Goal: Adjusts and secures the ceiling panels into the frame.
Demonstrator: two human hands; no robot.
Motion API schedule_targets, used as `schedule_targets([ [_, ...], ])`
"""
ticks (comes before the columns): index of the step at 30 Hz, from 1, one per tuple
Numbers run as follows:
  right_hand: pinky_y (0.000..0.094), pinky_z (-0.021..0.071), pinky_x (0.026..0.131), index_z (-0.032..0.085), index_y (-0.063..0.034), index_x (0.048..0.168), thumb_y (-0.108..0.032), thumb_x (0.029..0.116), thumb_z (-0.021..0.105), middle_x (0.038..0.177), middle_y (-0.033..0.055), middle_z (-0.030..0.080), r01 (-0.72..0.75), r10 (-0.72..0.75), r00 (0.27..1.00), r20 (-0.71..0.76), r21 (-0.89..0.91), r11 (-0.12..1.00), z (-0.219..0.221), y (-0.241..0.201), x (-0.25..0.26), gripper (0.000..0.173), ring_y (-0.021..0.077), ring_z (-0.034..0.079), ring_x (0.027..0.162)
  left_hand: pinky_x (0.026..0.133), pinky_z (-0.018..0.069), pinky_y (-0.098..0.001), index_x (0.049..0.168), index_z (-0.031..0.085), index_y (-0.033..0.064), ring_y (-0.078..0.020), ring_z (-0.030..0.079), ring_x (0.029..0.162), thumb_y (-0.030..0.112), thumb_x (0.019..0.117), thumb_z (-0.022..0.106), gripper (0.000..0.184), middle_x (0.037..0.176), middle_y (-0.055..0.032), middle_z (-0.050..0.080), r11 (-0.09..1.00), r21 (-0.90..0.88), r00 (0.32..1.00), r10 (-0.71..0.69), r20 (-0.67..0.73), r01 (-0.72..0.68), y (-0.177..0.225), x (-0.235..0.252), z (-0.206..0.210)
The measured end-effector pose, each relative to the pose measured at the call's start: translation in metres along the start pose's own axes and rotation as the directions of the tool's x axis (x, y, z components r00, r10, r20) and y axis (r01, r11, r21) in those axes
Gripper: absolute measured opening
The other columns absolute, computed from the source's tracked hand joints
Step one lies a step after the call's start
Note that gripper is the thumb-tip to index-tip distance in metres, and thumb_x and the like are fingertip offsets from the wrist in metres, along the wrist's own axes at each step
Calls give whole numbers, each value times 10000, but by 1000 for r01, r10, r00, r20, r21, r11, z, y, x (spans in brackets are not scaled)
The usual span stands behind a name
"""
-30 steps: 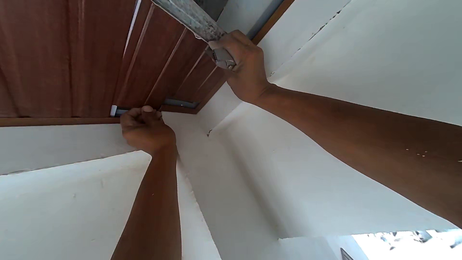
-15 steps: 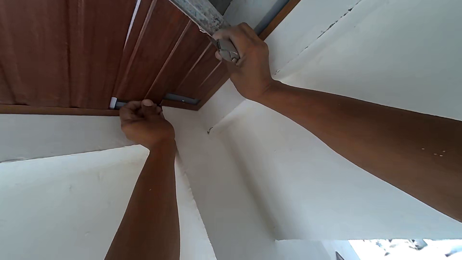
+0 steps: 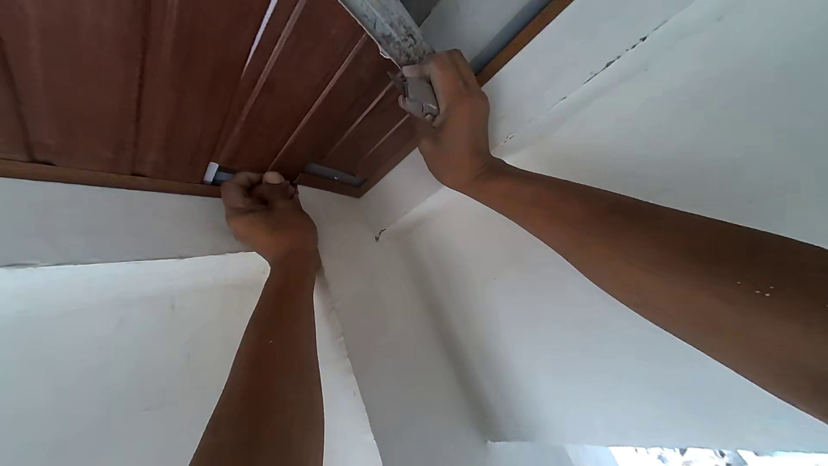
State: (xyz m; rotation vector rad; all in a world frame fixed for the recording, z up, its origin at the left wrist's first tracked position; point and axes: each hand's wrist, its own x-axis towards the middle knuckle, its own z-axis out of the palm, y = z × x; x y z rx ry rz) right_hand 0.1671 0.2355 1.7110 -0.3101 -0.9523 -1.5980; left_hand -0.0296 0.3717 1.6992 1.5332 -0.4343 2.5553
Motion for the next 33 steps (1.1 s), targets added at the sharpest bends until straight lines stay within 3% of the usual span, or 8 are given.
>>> schedule_targets([
  [5, 323, 562, 906, 703, -27, 1195, -76, 941, 681, 1098, 121, 677, -12, 12, 1000, 0, 39, 999, 2, 1, 2, 260, 217, 664, 1046, 720, 616, -293, 1053, 538, 66, -84, 680, 715, 27, 990, 622, 111, 788, 23, 635, 994, -110, 1000, 16, -13, -18, -1, 2, 0],
  [17, 323, 565, 913, 710, -30, 1189, -78, 931, 692, 1104, 116, 697, 3, -3, 1000, -12, 9, 1000, 2, 0, 1, 263, 212, 676, 1047, 742, 634, -303, 1069, 561, 40, -95, 703, 738, 53, 1014, 603, 70, 822, -5, 645, 1000, -23, 998, -20, -54, 19, 4, 1, 2],
  [21, 318, 551, 926, 688, -20, 1220, -122, 973, 672, 1126, 139, 663, -49, 48, 998, 29, 18, 999, -3, -1, -1, 268, 229, 653, 1072, 797, 597, -278, 1176, 599, 3, -75, 681, 814, 72, 1035, 555, 163, 931, -34, 662, 976, 212, 997, -37, -64, 50, 12, -6, 0],
  [23, 317, 546, 935, 687, -17, 1195, -110, 964, 679, 1120, 149, 637, -33, 33, 999, 17, 11, 999, -2, -1, -2, 249, 238, 636, 1070, 801, 572, -273, 1204, 628, 24, -68, 670, 823, 81, 1012, 593, 203, 951, -32, 679, 929, 355, 993, -74, -95, 103, 18, -8, 1],
  [25, 324, 542, 936, 679, -12, 1192, -118, 969, 675, 1123, 156, 633, -24, 25, 999, 26, -17, 1000, -2, -2, -5, 247, 245, 632, 1070, 787, 567, -283, 1185, 647, 36, -71, 676, 799, 107, 997, 632, 202, 927, -33, 701, 917, 385, 991, -72, -109, 109, 18, -9, 0],
  [28, 321, 543, 933, 679, -9, 1213, -130, 972, 669, 1124, 154, 654, -31, 32, 999, 34, -37, 999, -1, -2, -8, 270, 243, 645, 1069, 792, 604, -289, 1180, 659, 24, -71, 695, 795, 144, 1014, 630, 207, 914, -34, 707, 958, 284, 998, -13, -68, 32, 8, -6, -4],
  [31, 299, 550, 895, 690, -9, 1188, -156, 977, 681, 1100, 141, 677, -40, 40, 999, -17, -2, 999, 0, -1, -6, 258, 206, 663, 1027, 793, 581, -315, 1050, 717, 70, -76, 682, 790, 181, 1028, 611, 155, 887, -16, 706, 955, 295, 998, -8, -61, 26, 5, -1, -3],
  [33, 276, 552, 881, 698, -9, 1179, -169, 981, 675, 1093, 127, 683, -52, 53, 998, -35, 40, 998, 2, 2, -5, 256, 172, 667, 1009, 769, 580, -296, 1030, 709, 71, -68, 675, 771, 166, 1027, 613, 135, 858, -7, 694, 962, 272, 998, 2, -60, 15, 3, 0, -3],
])
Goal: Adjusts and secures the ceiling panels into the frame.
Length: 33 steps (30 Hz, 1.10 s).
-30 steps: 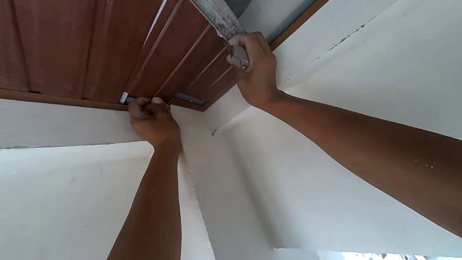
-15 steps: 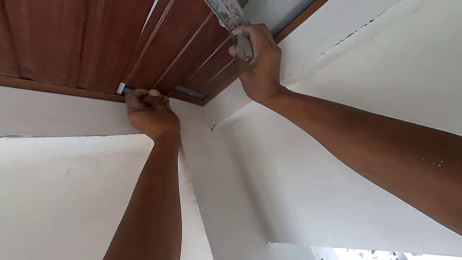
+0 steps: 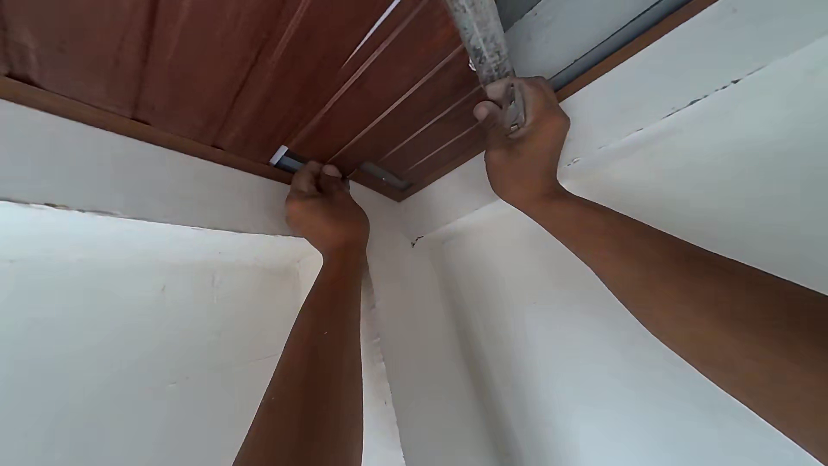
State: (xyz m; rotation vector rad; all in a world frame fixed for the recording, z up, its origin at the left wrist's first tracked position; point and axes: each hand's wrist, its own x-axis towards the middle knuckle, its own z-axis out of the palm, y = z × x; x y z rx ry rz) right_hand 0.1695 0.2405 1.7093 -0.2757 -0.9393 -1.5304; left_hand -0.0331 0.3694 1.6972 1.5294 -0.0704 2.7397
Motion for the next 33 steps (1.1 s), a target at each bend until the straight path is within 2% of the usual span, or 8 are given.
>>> schedule_targets([
  [5, 278, 558, 903, 703, 2, 1175, -224, 998, 675, 1102, 120, 698, 8, -7, 1000, -13, 68, 998, 0, 4, -1, 288, 143, 674, 1017, 745, 572, -321, 955, 717, 90, -78, 673, 753, 182, 1030, 606, 162, 817, 4, 693, 997, -58, 998, -59, 14, 60, 0, 2, 0],
  [11, 292, 565, 876, 702, -20, 1158, -235, 998, 686, 1064, 92, 702, -9, 10, 1000, -19, 81, 997, 0, 3, 0, 268, 131, 674, 983, 806, 591, -384, 1089, 749, 80, -143, 704, 818, 191, 1043, 601, 191, 899, -50, 731, 989, -84, 993, -117, 30, 119, 5, 1, -1],
  [15, 289, 583, 848, 706, -21, 1116, -195, 977, 716, 1028, 77, 692, -46, 52, 998, -32, 180, 983, 3, 0, 2, 223, 120, 676, 936, 860, 584, -457, 1194, 716, 40, -209, 707, 880, 221, 1059, 572, 268, 1000, -114, 732, 993, -95, 996, -69, 65, 74, 1, -1, -4],
  [17, 301, 594, 829, 710, -25, 1094, -167, 966, 723, 1014, 73, 694, -74, 85, 996, -41, 223, 972, 3, 0, 3, 191, 127, 680, 919, 892, 586, -496, 1193, 710, 30, -234, 718, 911, 231, 1063, 569, 279, 1025, -133, 732, 992, -109, 996, -61, 72, 69, -1, -3, -3],
  [20, 287, 598, 802, 710, -30, 1076, -131, 953, 731, 998, 61, 689, -129, 155, 985, -78, 273, 953, 10, -6, 4, 160, 121, 678, 893, 840, 583, -531, 1140, 717, 25, -252, 710, 853, 229, 1059, 584, 257, 953, -137, 724, 993, -110, 998, -48, 48, 53, 0, -2, -3],
  [22, 276, 589, 792, 708, -27, 1057, -106, 949, 727, 991, 63, 677, -144, 182, 977, -107, 295, 945, 12, -9, 6, 135, 123, 668, 888, 782, 559, -531, 1100, 715, 23, -255, 685, 804, 233, 1054, 597, 246, 905, -132, 711, 994, -98, 998, -46, 38, 49, 1, -3, -2],
  [31, 259, 584, 779, 706, -16, 1058, -94, 959, 717, 973, 57, 673, -61, 123, 974, -189, 301, 952, 22, -5, 5, 126, 115, 665, 874, 779, 590, -395, 1047, 707, 63, -129, 681, 779, 195, 1042, 607, 166, 867, -42, 698, 977, -201, 997, -73, 8, 73, -5, 0, 4],
  [33, 261, 579, 781, 702, -17, 1053, -86, 964, 710, 970, 54, 673, -50, 116, 974, -195, 312, 949, 25, -4, 4, 113, 116, 662, 878, 792, 591, -398, 1026, 725, 58, -128, 686, 788, 193, 1038, 613, 176, 872, -47, 706, 972, -222, 997, -81, 3, 80, -6, 1, 5],
])
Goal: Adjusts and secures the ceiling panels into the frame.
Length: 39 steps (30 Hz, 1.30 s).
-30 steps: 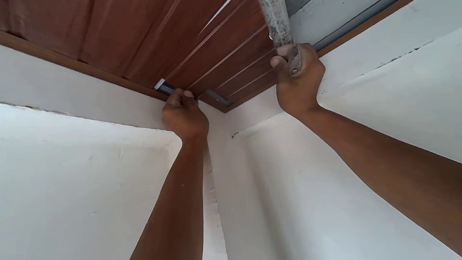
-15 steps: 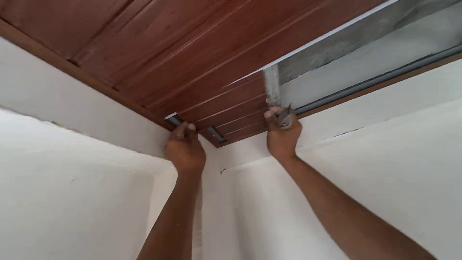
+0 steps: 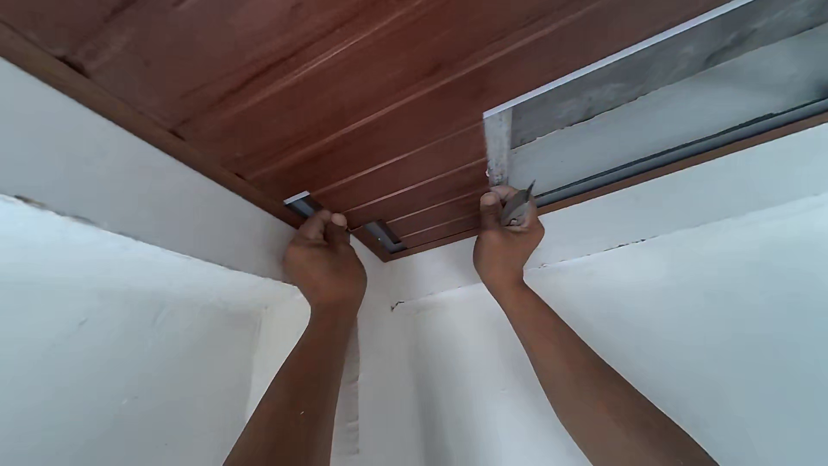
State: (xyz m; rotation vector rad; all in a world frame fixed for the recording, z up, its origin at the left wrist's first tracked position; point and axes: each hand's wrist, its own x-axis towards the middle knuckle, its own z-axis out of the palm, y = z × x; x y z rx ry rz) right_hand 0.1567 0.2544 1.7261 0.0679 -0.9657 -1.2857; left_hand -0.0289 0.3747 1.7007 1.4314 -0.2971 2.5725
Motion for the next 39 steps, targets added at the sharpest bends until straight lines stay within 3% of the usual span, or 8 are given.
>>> schedule_targets([
  [2, 265, 581, 793, 697, -15, 1054, -81, 966, 706, 973, 50, 678, 16, -16, 1000, -3, 8, 1000, 1, 2, 0, 110, 115, 666, 887, 836, 601, -412, 1059, 743, 65, -136, 706, 827, 205, 1038, 619, 189, 915, -54, 727, 1000, 2, 1000, -24, 2, 24, 1, 0, 0],
  [6, 267, 584, 782, 681, -6, 1041, -58, 969, 697, 956, 47, 688, 46, -45, 998, -38, 13, 999, 7, 3, -2, 90, 108, 671, 872, 784, 575, -403, 1098, 754, 76, -142, 686, 805, 217, 1033, 630, 199, 918, -57, 732, 998, 44, 999, -37, -12, 37, 5, 0, -1],
  [11, 266, 588, 796, 686, 9, 1050, -50, 960, 708, 964, 57, 702, 73, -73, 997, -36, -10, 997, 4, 3, -2, 110, 112, 682, 885, 815, 573, -362, 1150, 750, 74, -124, 687, 853, 193, 1028, 635, 206, 986, -57, 729, 999, 51, 1000, -7, -14, 7, 3, -1, -2],
  [15, 270, 589, 796, 681, 7, 1033, -32, 958, 704, 952, 57, 705, 58, -58, 998, -19, -9, 998, 2, -1, -1, 88, 114, 686, 876, 850, 604, -355, 1129, 744, 60, -111, 706, 872, 181, 1026, 634, 194, 980, -54, 728, 1000, -15, 1000, 0, -12, 0, -2, -1, 0],
  [19, 267, 582, 777, 683, -3, 1015, -47, 965, 699, 933, 47, 695, 32, -33, 998, -61, -16, 999, 7, -4, -2, 68, 106, 675, 856, 800, 604, -338, 1084, 746, 59, -104, 697, 820, 179, 1020, 647, 168, 944, -41, 723, 999, -44, 999, -23, -25, 22, -1, 0, 1],
  [22, 272, 581, 784, 674, 3, 1036, -44, 967, 691, 949, 51, 690, 27, -27, 998, -55, -1, 1000, 8, -2, -2, 85, 110, 673, 867, 867, 613, -357, 1120, 733, 44, -110, 714, 873, 174, 1026, 638, 187, 977, -56, 728, 998, -24, 998, -59, -4, 59, 4, 0, 0],
  [29, 296, 589, 816, 681, 8, 1051, -43, 952, 714, 981, 69, 692, 48, -45, 997, -65, 54, 997, 10, 2, -5, 116, 135, 679, 911, 729, 597, -271, 1036, 739, 74, -44, 674, 734, 166, 1021, 639, 137, 837, 12, 708, 1000, 13, 999, 1, -32, -1, 4, -2, -1],
  [39, 344, 571, 894, 685, 33, 1061, -73, 945, 728, 1025, 125, 671, 73, -66, 991, -120, 54, 996, 17, 6, -9, 163, 200, 660, 1001, 740, 616, -279, 1029, 676, 67, -56, 690, 747, 161, 1025, 631, 105, 834, 14, 688, 999, 35, 1000, 9, -23, -8, 3, 0, -2],
])
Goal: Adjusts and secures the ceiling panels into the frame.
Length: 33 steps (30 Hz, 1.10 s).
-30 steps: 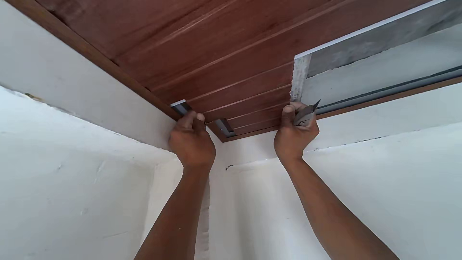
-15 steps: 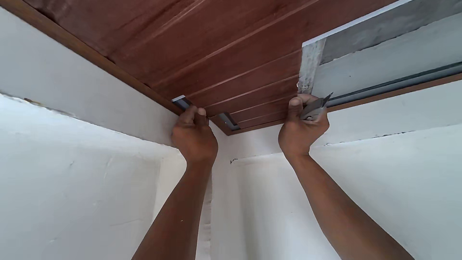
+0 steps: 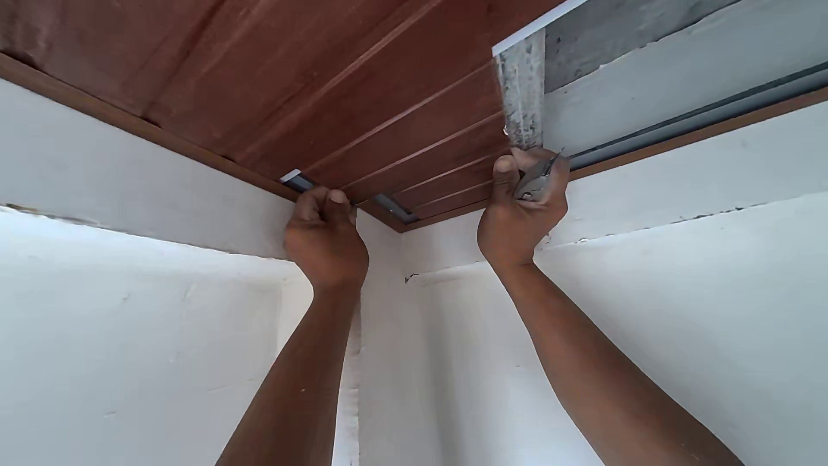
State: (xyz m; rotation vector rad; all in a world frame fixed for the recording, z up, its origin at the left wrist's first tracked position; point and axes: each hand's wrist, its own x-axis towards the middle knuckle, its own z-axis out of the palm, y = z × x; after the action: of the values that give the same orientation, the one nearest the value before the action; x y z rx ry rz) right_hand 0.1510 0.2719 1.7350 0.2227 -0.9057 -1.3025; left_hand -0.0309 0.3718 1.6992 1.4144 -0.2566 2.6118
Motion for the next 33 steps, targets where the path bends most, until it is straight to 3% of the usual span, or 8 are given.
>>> schedule_targets([
  [4, 339, 561, 894, 682, 35, 1053, -88, 952, 720, 1022, 130, 663, 1, -1, 1000, -2, -12, 1000, 0, 0, 0, 163, 205, 650, 1011, 791, 633, -308, 1037, 655, 53, -74, 709, 788, 143, 1031, 613, 100, 856, 2, 691, 999, -45, 1000, -15, 27, 16, 0, 0, 0],
  [8, 336, 568, 878, 692, 34, 1036, -79, 950, 721, 1004, 133, 667, -50, 50, 999, -18, 9, 999, 1, -5, 0, 145, 207, 656, 991, 774, 624, -292, 1019, 634, 53, -80, 693, 771, 104, 1024, 616, 54, 837, 5, 669, 993, -117, 999, 16, 48, -10, -1, 0, -1],
  [13, 298, 583, 787, 669, 38, 1033, -55, 948, 716, 963, 109, 655, -69, 69, 997, -32, 8, 998, 4, -7, 2, 135, 164, 665, 894, 756, 627, -301, 979, 628, 62, -86, 688, 751, 91, 1015, 621, 47, 818, 11, 660, 984, -178, 999, 17, 43, -9, -3, 2, 0],
  [21, 330, 563, 852, 671, 44, 1042, -107, 969, 707, 982, 130, 659, -38, 38, 999, -9, -23, 999, 1, -3, 2, 171, 197, 652, 966, 751, 629, -270, 1012, 647, 53, -67, 703, 770, 102, 1019, 627, 53, 838, 15, 684, 994, -88, 996, 75, 43, -71, -1, 1, -1],
  [27, 325, 549, 864, 711, 38, 1045, -127, 935, 724, 1010, 153, 671, -73, 74, 997, 12, -53, 996, -4, -2, 5, 199, 217, 644, 1001, 764, 639, -271, 1012, 629, 37, -81, 722, 773, 65, 1013, 629, 28, 831, 17, 698, 989, -41, 988, 141, 61, -139, -4, 1, -2],
  [29, 351, 545, 927, 716, 45, 1073, -131, 933, 718, 1032, 160, 701, -90, 91, 996, 14, -59, 994, -4, -3, 4, 226, 228, 654, 1047, 787, 646, -293, 1036, 615, 26, -109, 734, 796, 47, 1016, 621, 30, 844, -2, 708, 989, -48, 988, 144, 64, -141, -4, 0, -3],
  [30, 351, 540, 940, 721, 41, 1076, -143, 934, 720, 1019, 144, 714, -107, 108, 994, 17, -62, 992, -4, -3, 4, 233, 215, 659, 1043, 802, 645, -303, 1061, 606, 15, -123, 737, 806, 31, 1015, 614, 49, 855, -14, 710, 989, -49, 988, 142, 63, -139, -4, 0, -4],
  [33, 302, 551, 826, 742, -11, 997, -189, 940, 729, 892, 66, 723, -153, 157, 987, 42, -89, 984, -5, -6, 5, 188, 122, 676, 875, 804, 647, -315, 1087, 590, 5, -142, 744, 816, -1, 1016, 593, 71, 863, -30, 711, 990, -21, 989, 139, 56, -138, -3, 0, -4],
])
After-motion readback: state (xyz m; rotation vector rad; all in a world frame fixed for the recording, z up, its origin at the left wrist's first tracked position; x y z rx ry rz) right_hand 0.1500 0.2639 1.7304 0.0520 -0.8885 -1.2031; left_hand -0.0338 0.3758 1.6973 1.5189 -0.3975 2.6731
